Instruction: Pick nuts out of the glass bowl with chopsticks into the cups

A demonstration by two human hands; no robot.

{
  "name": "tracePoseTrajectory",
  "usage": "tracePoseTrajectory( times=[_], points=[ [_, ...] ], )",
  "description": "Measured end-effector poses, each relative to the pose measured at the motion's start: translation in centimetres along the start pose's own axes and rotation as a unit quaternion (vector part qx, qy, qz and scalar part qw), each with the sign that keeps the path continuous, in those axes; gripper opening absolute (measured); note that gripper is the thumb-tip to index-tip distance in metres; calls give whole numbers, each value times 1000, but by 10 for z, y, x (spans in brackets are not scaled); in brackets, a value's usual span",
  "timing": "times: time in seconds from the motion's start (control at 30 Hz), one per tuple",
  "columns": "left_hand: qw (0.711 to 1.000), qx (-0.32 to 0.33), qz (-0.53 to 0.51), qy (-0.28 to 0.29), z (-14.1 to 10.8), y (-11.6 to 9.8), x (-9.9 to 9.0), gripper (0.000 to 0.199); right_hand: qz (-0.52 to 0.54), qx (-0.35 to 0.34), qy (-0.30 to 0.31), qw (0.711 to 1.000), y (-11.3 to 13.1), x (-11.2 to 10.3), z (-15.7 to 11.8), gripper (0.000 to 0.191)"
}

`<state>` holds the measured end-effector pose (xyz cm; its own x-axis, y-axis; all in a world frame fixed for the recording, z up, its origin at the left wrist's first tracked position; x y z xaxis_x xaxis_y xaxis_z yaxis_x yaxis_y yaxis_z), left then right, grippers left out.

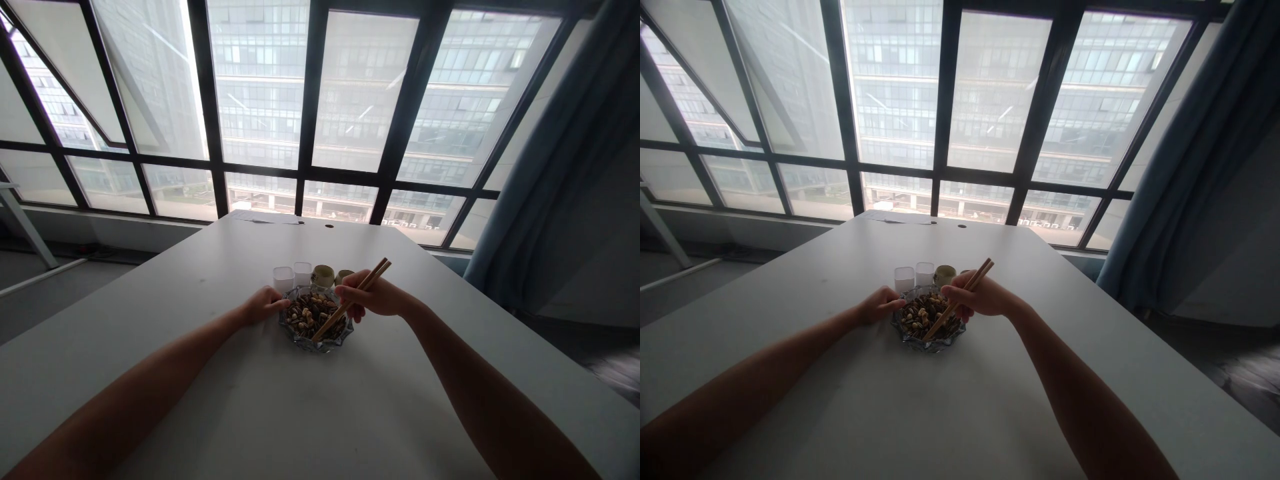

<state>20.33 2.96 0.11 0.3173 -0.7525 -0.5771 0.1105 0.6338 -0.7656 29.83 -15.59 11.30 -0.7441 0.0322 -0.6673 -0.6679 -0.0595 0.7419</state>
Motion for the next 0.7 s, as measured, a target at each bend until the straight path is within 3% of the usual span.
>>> tracePoseTrajectory(
  times=[0.17, 0.53, 0.7],
  points=[
    [1000, -2, -5, -8, -1, 3, -1, 56, -9, 18, -21, 1000, -8, 8, 7, 50],
    [1000, 0, -11, -4, 0, 3, 0, 56, -82, 8, -165, 983, -13, -18, 3, 53],
    [1000, -2, -20, -7, -1, 2, 0, 56, -53, -2, -156, 986, -11, -14, 4, 52]
  ],
)
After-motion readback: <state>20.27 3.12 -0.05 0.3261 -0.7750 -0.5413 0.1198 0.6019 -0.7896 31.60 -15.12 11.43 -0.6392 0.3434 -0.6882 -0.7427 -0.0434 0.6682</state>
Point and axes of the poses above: each hand's wrist, its own z-axis towards the middle knuckle, its own x-axis out of the palm, y = z × x, the point moved 8 cm from there along z, towards the middle knuckle, and after that the axes turned 9 degrees about -z, right-handed, at the moved point
